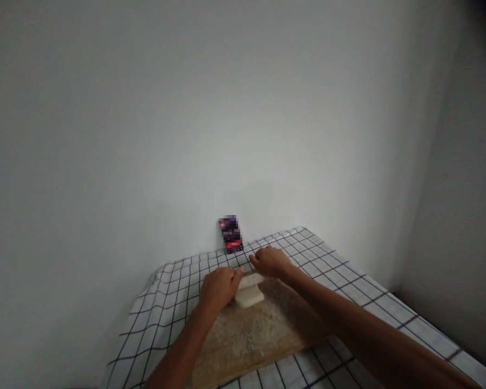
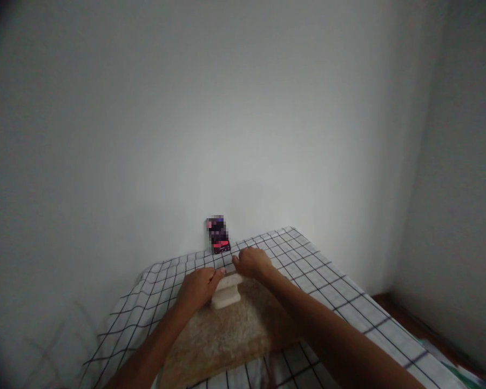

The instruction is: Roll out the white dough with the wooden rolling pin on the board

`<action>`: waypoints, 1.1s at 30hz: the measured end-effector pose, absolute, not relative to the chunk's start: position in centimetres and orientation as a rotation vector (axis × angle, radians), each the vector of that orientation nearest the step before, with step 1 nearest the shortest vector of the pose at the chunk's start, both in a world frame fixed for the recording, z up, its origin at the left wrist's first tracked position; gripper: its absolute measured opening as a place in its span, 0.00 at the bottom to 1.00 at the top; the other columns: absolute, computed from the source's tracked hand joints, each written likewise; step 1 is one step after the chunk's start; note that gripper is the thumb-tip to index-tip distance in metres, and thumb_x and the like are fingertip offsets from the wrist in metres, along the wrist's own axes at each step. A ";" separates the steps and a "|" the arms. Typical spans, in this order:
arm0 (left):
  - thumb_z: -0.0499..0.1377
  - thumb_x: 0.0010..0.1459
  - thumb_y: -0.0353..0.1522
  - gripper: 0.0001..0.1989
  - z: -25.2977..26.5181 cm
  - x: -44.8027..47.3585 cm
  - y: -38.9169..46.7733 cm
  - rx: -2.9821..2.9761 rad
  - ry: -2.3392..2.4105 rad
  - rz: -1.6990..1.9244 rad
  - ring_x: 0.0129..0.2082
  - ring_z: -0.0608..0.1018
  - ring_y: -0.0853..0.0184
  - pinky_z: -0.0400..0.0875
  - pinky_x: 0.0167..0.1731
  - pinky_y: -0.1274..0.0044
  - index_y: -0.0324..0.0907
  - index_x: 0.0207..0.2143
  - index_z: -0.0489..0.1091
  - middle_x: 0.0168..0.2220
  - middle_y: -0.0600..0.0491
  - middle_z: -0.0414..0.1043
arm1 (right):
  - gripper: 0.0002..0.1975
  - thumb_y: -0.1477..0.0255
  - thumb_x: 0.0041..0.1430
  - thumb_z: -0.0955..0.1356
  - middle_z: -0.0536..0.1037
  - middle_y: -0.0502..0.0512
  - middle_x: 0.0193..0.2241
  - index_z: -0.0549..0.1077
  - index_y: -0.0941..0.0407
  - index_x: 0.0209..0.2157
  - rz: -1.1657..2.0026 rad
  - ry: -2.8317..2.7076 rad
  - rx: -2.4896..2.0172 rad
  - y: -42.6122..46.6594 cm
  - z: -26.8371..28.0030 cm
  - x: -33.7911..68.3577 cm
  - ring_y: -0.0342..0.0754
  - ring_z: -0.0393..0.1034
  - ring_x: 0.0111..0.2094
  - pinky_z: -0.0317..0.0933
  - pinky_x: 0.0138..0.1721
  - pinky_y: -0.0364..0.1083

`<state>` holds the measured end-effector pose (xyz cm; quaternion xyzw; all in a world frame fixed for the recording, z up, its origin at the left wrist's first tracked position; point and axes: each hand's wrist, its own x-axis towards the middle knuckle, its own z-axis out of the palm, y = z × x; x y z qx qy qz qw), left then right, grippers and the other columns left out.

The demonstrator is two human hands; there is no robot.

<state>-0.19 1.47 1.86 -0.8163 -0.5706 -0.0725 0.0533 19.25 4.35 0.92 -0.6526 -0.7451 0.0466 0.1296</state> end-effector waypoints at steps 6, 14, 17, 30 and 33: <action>0.47 0.69 0.35 0.18 0.8 -0.7 3.8 -2.581 -1.663 -0.324 0.54 0.76 0.65 0.68 0.55 0.73 0.46 0.47 0.77 0.51 0.52 0.79 | 0.28 0.57 0.71 0.57 0.83 0.70 0.44 0.82 0.59 0.43 0.105 -2.210 -1.880 6.1 0.7 19.2 0.60 0.79 0.47 0.68 0.46 0.52; 0.45 0.71 0.34 0.22 0.2 -0.8 3.6 -2.472 -1.869 -0.137 0.68 0.66 0.53 0.63 0.64 0.52 0.50 0.59 0.72 0.66 0.52 0.69 | 0.29 0.57 0.71 0.55 0.83 0.70 0.45 0.82 0.60 0.44 0.097 -2.267 -1.848 5.2 0.8 18.8 0.61 0.79 0.47 0.67 0.46 0.54; 0.46 0.71 0.33 0.22 0.6 -0.7 2.3 -2.428 -1.709 -0.057 0.70 0.63 0.47 0.61 0.63 0.44 0.47 0.59 0.72 0.67 0.47 0.66 | 0.27 0.61 0.72 0.54 0.82 0.68 0.46 0.81 0.58 0.43 0.059 -2.305 -1.798 3.7 0.2 18.9 0.59 0.78 0.47 0.67 0.47 0.53; 0.45 0.70 0.32 0.24 -1.8 -0.9 -3.0 -2.345 -1.485 -0.494 0.64 0.73 0.54 0.69 0.62 0.55 0.42 0.62 0.70 0.61 0.46 0.74 | 0.23 0.65 0.76 0.53 0.82 0.62 0.48 0.77 0.57 0.49 -0.124 -2.308 -1.518 -4.1 -0.5 19.7 0.54 0.77 0.47 0.62 0.54 0.52; 0.44 0.70 0.33 0.25 -2.3 -1.2 -4.5 -2.388 -1.420 -0.549 0.63 0.74 0.59 0.69 0.63 0.61 0.42 0.64 0.68 0.63 0.47 0.73 | 0.23 0.64 0.76 0.55 0.78 0.65 0.55 0.75 0.59 0.54 -0.108 -2.310 -1.489 -5.8 -0.5 19.7 0.56 0.75 0.52 0.61 0.57 0.52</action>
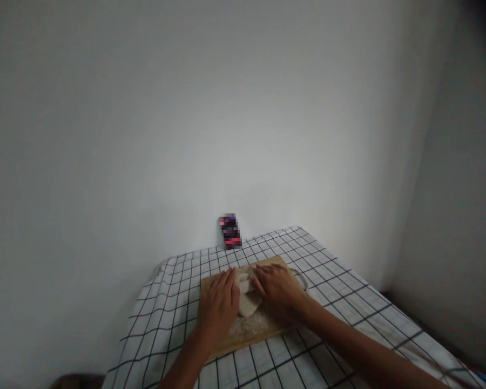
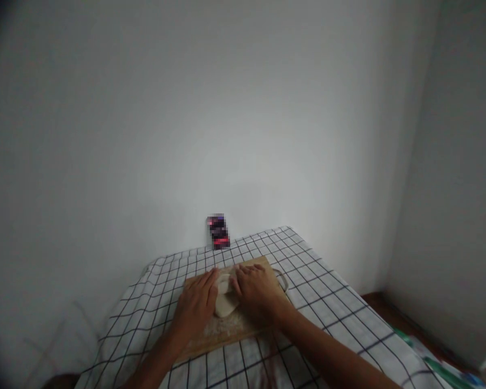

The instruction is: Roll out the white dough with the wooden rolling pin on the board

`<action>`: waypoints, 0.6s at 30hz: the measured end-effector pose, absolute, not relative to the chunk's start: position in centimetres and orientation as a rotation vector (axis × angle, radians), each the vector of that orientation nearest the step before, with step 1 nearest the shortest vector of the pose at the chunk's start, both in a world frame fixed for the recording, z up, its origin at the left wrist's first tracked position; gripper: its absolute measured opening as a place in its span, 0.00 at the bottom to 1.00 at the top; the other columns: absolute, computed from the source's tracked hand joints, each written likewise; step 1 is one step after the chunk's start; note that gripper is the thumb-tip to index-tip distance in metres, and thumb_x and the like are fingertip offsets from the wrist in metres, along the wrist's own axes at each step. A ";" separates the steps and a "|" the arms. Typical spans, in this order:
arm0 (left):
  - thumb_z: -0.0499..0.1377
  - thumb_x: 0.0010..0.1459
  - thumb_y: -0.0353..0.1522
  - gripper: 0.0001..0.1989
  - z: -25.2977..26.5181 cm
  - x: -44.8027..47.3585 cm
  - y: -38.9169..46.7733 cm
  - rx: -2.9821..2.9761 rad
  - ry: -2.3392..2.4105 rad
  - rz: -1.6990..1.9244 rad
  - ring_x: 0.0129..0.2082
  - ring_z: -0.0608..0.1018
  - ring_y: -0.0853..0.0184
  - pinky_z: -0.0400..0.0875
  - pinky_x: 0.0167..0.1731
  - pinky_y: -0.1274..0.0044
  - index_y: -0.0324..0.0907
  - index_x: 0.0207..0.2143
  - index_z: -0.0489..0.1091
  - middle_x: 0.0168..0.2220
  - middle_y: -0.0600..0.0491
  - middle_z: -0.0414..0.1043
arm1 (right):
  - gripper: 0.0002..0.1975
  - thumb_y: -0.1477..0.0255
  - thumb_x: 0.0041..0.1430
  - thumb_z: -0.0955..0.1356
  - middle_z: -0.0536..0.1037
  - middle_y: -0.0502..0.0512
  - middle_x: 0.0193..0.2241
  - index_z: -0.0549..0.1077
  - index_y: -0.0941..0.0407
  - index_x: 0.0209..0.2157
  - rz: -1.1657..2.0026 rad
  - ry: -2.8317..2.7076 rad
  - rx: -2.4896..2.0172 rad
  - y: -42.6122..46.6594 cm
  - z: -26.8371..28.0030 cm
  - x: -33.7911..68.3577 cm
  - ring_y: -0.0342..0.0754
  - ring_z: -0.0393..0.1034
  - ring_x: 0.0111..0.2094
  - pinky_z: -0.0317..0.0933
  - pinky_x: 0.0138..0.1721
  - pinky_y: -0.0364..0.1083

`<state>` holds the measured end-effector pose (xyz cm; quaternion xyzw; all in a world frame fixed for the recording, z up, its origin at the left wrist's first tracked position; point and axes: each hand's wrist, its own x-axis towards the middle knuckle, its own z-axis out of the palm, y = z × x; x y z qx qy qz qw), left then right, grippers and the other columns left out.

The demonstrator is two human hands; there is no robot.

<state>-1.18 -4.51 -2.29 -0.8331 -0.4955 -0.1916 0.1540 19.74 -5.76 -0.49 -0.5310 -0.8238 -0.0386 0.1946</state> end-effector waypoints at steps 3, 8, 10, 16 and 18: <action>0.43 0.70 0.35 0.27 -2.2 -1.4 -6.8 -2.438 -1.471 -0.496 0.66 0.70 0.60 0.65 0.67 0.61 0.51 0.68 0.63 0.67 0.53 0.67 | 0.23 0.62 0.75 0.56 0.81 0.64 0.52 0.75 0.58 0.52 0.000 -2.343 -1.499 -7.4 -0.2 19.9 0.56 0.77 0.50 0.65 0.53 0.51; 0.45 0.68 0.37 0.31 -1.9 -1.9 -10.9 -2.512 -1.551 -0.400 0.72 0.59 0.55 0.51 0.72 0.51 0.64 0.72 0.47 0.72 0.66 0.52 | 0.24 0.55 0.72 0.59 0.79 0.63 0.55 0.73 0.56 0.57 0.133 -2.349 -1.464 -9.3 -0.5 21.2 0.58 0.76 0.52 0.66 0.53 0.53; 0.46 0.68 0.36 0.32 -2.2 -2.2 -12.0 -2.540 -1.553 -0.391 0.72 0.59 0.55 0.54 0.71 0.51 0.68 0.71 0.45 0.72 0.69 0.51 | 0.25 0.54 0.72 0.60 0.78 0.62 0.57 0.73 0.55 0.58 0.159 -2.337 -1.409 -9.9 -1.3 22.0 0.58 0.73 0.57 0.63 0.58 0.54; 0.44 0.70 0.39 0.29 -2.5 -2.6 -11.7 -2.579 -1.587 -0.398 0.73 0.58 0.57 0.57 0.70 0.51 0.69 0.71 0.47 0.73 0.68 0.50 | 0.28 0.52 0.72 0.59 0.70 0.62 0.65 0.71 0.54 0.62 0.013 -2.265 -1.409 -9.6 -3.4 22.5 0.60 0.61 0.66 0.51 0.67 0.60; 0.43 0.71 0.40 0.27 -1.9 -2.1 -10.3 -2.564 -1.611 -0.433 0.72 0.60 0.57 0.53 0.71 0.50 0.65 0.71 0.53 0.72 0.63 0.53 | 0.28 0.52 0.73 0.58 0.70 0.62 0.65 0.73 0.54 0.60 -0.044 -2.226 -1.480 -8.4 -2.8 22.0 0.61 0.60 0.67 0.49 0.67 0.62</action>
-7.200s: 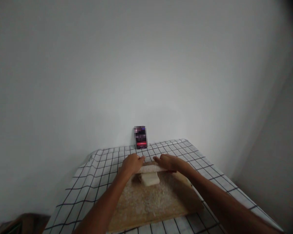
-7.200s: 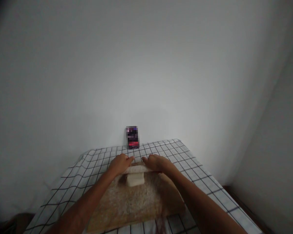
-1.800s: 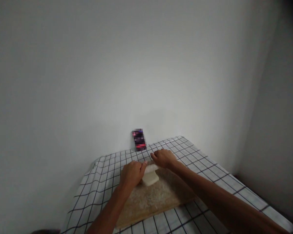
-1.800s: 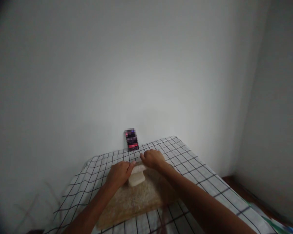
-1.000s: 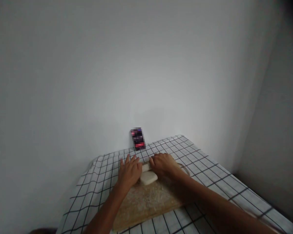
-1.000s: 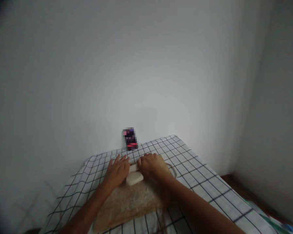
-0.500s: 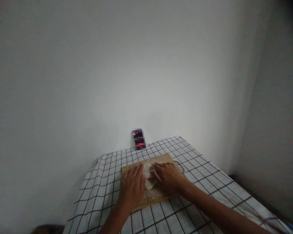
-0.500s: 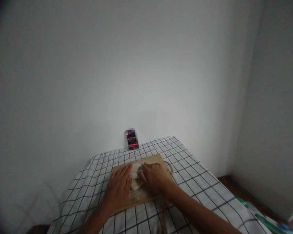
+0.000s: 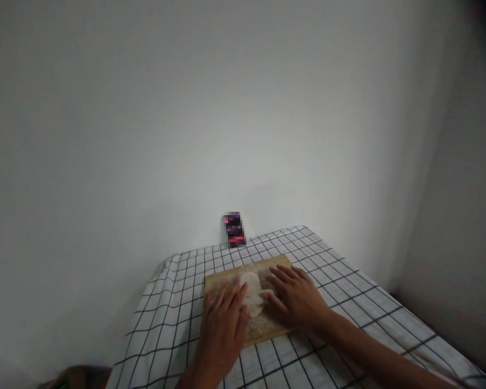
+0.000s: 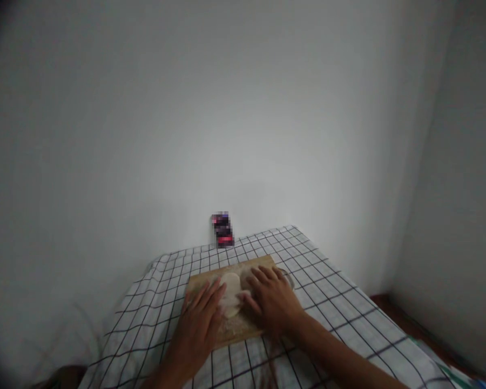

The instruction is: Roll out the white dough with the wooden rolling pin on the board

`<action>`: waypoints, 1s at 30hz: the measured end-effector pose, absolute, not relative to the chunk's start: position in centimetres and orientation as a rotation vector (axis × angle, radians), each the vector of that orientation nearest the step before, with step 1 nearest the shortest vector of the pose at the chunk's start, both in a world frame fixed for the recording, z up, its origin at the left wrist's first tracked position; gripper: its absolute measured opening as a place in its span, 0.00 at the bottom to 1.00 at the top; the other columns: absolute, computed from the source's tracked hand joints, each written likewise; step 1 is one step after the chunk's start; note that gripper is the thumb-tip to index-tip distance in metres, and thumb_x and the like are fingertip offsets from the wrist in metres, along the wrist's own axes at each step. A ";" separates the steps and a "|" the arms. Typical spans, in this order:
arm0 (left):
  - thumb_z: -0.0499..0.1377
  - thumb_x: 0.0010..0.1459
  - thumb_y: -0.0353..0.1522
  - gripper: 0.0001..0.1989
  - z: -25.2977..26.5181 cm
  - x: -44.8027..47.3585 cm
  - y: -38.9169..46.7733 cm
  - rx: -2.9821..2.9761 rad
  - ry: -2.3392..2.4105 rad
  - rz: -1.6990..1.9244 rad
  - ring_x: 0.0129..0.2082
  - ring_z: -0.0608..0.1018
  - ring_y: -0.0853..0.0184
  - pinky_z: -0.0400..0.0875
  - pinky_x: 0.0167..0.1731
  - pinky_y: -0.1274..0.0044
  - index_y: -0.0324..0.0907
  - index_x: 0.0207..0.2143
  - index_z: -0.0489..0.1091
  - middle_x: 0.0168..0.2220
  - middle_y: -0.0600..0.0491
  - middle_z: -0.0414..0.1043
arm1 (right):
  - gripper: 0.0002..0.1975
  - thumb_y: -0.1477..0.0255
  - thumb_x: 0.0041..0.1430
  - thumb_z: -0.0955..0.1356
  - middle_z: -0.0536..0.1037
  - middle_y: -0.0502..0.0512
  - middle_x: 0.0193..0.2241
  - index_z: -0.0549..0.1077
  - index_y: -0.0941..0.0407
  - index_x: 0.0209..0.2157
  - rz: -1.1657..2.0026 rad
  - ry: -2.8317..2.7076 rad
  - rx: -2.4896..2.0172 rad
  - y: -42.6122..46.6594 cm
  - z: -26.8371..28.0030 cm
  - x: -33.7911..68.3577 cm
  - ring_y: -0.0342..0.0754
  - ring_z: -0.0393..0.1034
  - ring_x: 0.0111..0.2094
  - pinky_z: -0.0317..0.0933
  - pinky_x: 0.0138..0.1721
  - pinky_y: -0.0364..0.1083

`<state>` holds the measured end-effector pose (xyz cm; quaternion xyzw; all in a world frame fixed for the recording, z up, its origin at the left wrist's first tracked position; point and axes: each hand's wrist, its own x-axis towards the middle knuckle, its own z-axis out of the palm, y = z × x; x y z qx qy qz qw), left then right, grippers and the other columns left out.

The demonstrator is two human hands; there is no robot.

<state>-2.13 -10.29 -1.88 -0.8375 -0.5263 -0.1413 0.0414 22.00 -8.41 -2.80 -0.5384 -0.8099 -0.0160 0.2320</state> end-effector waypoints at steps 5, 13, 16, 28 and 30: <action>0.44 0.73 0.38 0.24 -0.1 -0.8 -5.1 -2.498 -1.669 -0.511 0.65 0.71 0.54 0.51 0.68 0.44 0.52 0.65 0.65 0.67 0.50 0.67 | 0.24 0.60 0.75 0.56 0.77 0.62 0.57 0.78 0.55 0.51 -0.062 -2.233 -1.609 -3.6 0.0 20.9 0.57 0.68 0.59 0.57 0.61 0.54; 0.47 0.71 0.36 0.21 0.1 -0.3 0.4 -2.429 -1.718 -0.418 0.62 0.74 0.54 0.58 0.66 0.48 0.47 0.61 0.70 0.62 0.47 0.74 | 0.23 0.63 0.73 0.56 0.82 0.61 0.48 0.80 0.55 0.43 0.150 -2.233 -1.770 1.8 0.9 20.9 0.55 0.75 0.50 0.63 0.47 0.48; 0.49 0.70 0.35 0.22 -0.3 -0.3 0.9 -2.397 -1.752 -0.424 0.61 0.75 0.55 0.61 0.65 0.51 0.45 0.61 0.70 0.61 0.48 0.75 | 0.22 0.65 0.71 0.56 0.82 0.61 0.49 0.80 0.55 0.44 0.166 -2.243 -1.791 2.1 0.8 20.9 0.55 0.76 0.49 0.63 0.45 0.48; 0.45 0.72 0.39 0.24 -0.8 -0.3 -3.1 -2.341 -1.653 -0.555 0.63 0.74 0.55 0.69 0.62 0.61 0.41 0.60 0.73 0.59 0.46 0.77 | 0.22 0.67 0.74 0.55 0.82 0.61 0.48 0.79 0.56 0.44 -0.035 -2.280 -1.636 -3.6 -0.2 20.8 0.55 0.75 0.49 0.64 0.52 0.50; 0.45 0.72 0.40 0.25 -0.8 -0.4 -4.5 -2.334 -1.649 -0.568 0.65 0.71 0.55 0.67 0.64 0.60 0.43 0.61 0.72 0.62 0.47 0.73 | 0.24 0.65 0.75 0.54 0.82 0.60 0.48 0.79 0.55 0.45 -0.007 -2.248 -1.622 -5.2 -0.3 20.7 0.54 0.75 0.50 0.64 0.54 0.51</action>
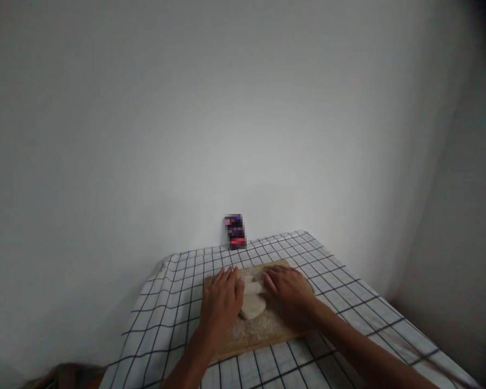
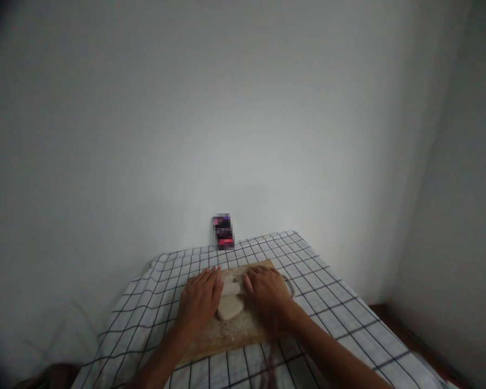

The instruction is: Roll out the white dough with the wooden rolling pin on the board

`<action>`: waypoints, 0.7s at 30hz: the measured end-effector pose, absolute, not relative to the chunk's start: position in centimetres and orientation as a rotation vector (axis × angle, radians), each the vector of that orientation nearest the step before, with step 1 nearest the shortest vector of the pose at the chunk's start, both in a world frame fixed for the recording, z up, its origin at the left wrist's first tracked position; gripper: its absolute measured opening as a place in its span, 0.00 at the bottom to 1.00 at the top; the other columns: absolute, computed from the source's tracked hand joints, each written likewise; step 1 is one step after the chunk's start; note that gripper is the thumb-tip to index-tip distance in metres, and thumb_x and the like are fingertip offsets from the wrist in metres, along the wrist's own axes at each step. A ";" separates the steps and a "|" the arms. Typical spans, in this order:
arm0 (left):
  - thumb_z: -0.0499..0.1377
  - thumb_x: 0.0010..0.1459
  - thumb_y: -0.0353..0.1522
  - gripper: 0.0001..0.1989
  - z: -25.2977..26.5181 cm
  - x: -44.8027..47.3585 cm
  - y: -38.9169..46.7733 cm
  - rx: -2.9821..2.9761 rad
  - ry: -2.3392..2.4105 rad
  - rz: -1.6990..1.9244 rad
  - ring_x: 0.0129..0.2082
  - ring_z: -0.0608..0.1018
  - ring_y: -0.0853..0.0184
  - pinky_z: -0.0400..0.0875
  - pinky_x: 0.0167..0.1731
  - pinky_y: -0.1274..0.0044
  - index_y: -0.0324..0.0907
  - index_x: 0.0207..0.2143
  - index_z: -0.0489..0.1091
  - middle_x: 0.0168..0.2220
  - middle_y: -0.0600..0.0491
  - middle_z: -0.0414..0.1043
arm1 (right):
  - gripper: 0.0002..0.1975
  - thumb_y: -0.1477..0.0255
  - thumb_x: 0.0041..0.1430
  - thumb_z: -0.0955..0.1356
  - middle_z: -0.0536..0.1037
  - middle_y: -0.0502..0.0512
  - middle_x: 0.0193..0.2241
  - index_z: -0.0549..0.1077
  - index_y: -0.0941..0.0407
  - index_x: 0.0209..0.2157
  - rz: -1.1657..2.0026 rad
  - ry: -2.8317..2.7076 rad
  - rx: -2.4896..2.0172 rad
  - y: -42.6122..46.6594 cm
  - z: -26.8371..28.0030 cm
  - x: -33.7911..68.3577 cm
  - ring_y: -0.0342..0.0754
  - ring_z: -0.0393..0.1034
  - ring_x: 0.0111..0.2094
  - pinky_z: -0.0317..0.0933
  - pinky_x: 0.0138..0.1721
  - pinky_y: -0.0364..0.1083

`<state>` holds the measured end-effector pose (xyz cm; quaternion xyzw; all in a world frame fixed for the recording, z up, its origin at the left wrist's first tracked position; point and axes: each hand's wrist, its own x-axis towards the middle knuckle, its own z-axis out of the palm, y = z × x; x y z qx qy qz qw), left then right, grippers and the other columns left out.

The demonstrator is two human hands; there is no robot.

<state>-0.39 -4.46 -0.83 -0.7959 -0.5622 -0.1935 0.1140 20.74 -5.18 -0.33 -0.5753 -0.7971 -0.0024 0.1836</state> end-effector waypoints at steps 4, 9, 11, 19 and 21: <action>0.43 0.71 0.42 0.26 -1.9 -1.1 -7.7 -2.349 -1.634 -0.563 0.70 0.65 0.58 0.57 0.71 0.59 0.51 0.66 0.67 0.68 0.54 0.65 | 0.23 0.63 0.75 0.54 0.77 0.62 0.57 0.77 0.55 0.51 -0.030 -2.229 -1.544 -8.3 -1.6 20.7 0.56 0.71 0.57 0.61 0.60 0.57; 0.45 0.69 0.43 0.29 -3.7 -2.0 -10.4 -2.378 -1.688 -0.544 0.73 0.57 0.60 0.47 0.75 0.59 0.58 0.71 0.56 0.72 0.60 0.55 | 0.23 0.61 0.73 0.59 0.69 0.62 0.65 0.70 0.53 0.63 -0.113 -2.181 -1.438 -10.2 -4.0 20.9 0.60 0.62 0.66 0.53 0.65 0.63; 0.44 0.69 0.43 0.29 -3.7 -2.0 -10.3 -2.378 -1.707 -0.537 0.73 0.58 0.61 0.48 0.75 0.59 0.59 0.71 0.56 0.72 0.61 0.56 | 0.24 0.60 0.73 0.60 0.68 0.62 0.66 0.70 0.54 0.63 -0.102 -2.190 -1.432 -9.9 -4.0 21.0 0.60 0.61 0.66 0.53 0.66 0.61; 0.42 0.71 0.45 0.28 -1.1 -1.1 -6.4 -2.392 -1.707 -0.526 0.68 0.68 0.58 0.59 0.69 0.60 0.48 0.65 0.67 0.68 0.50 0.65 | 0.23 0.60 0.75 0.56 0.80 0.60 0.53 0.78 0.54 0.50 -0.068 -2.222 -1.555 -4.9 -0.5 20.5 0.56 0.72 0.56 0.58 0.60 0.55; 0.42 0.71 0.45 0.27 -0.5 -0.9 -5.1 -2.387 -1.720 -0.523 0.66 0.70 0.56 0.61 0.67 0.59 0.49 0.63 0.69 0.65 0.49 0.70 | 0.25 0.61 0.76 0.54 0.82 0.61 0.47 0.79 0.55 0.46 -0.052 -2.217 -1.646 -3.4 0.0 20.2 0.55 0.75 0.51 0.62 0.55 0.53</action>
